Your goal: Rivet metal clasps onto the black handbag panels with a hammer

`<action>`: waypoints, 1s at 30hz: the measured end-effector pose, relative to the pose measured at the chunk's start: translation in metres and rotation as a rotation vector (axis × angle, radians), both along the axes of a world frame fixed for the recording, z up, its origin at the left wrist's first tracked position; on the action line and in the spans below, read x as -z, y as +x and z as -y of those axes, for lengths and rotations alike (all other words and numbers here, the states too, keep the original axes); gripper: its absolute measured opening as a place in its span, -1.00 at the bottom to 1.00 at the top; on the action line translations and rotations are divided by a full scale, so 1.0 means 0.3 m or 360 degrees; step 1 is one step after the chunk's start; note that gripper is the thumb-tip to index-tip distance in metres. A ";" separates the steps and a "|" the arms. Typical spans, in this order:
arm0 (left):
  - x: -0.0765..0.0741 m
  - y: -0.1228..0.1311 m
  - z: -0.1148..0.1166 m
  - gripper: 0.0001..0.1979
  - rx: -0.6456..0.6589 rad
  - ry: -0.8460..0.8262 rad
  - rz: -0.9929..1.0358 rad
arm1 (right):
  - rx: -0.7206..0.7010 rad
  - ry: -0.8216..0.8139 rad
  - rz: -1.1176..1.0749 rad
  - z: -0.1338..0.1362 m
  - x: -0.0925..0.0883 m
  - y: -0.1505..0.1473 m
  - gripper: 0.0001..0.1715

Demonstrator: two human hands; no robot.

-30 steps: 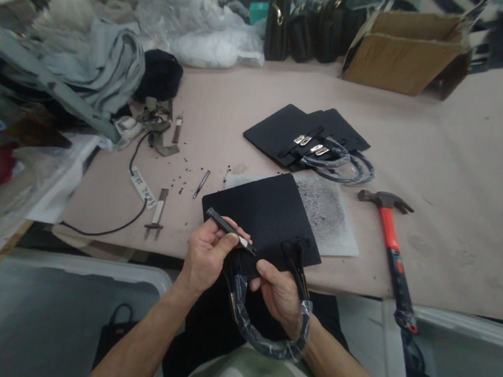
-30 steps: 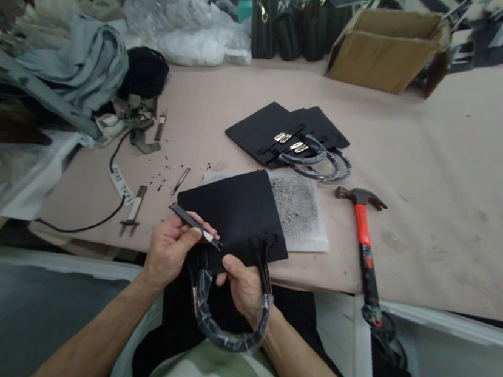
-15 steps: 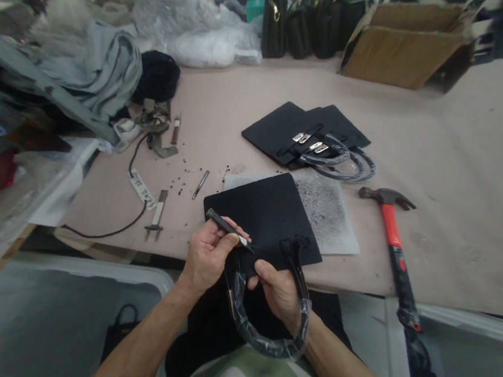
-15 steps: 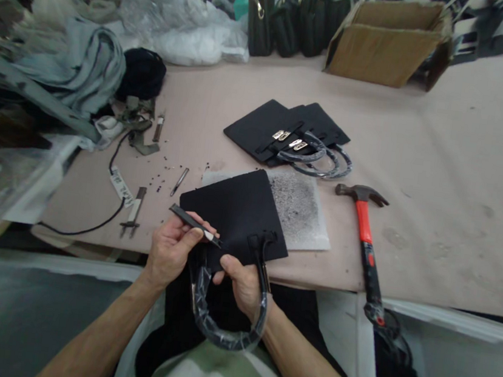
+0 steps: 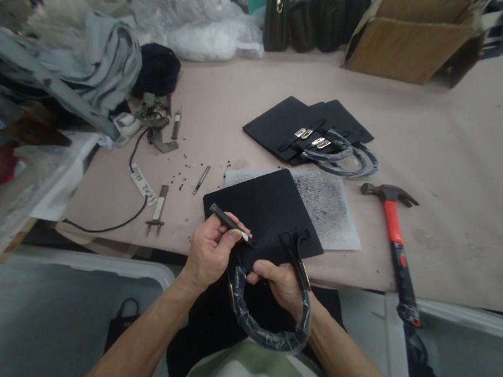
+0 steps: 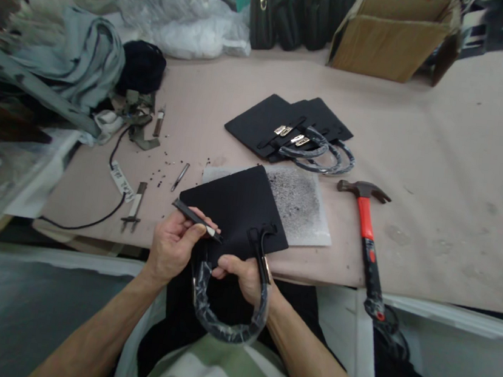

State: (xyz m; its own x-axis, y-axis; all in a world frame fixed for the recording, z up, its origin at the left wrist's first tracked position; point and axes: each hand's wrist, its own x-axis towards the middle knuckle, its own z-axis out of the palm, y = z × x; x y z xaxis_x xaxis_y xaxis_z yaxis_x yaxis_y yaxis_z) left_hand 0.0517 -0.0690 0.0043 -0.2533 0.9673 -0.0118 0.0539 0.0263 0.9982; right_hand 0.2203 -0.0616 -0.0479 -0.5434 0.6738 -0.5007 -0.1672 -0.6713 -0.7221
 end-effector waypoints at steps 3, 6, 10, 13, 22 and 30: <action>-0.003 0.001 0.004 -0.90 -0.0003 0.0019 -0.0062 | 0.0020 0.0023 0.0002 0.002 0.000 -0.006 -0.57; -0.017 0.003 0.007 -0.92 -0.0014 0.0060 -0.0160 | 0.0041 0.0034 -0.0004 0.004 -0.006 -0.013 -0.57; -0.028 0.006 0.015 -0.93 -0.0013 0.0127 -0.0269 | 0.0053 0.0057 0.0000 0.002 -0.014 -0.020 -0.56; -0.024 0.007 0.018 -0.91 -0.0015 0.0146 -0.0285 | 0.0071 0.0066 0.0008 0.000 -0.013 -0.026 -0.57; -0.030 0.005 -0.013 -0.91 0.0042 0.0182 -0.0394 | 0.0177 0.0034 0.0030 0.000 -0.006 -0.046 -0.53; -0.020 0.005 -0.018 -0.93 0.0105 0.0246 -0.0557 | 0.0275 0.0024 0.0063 0.002 -0.009 -0.062 -0.52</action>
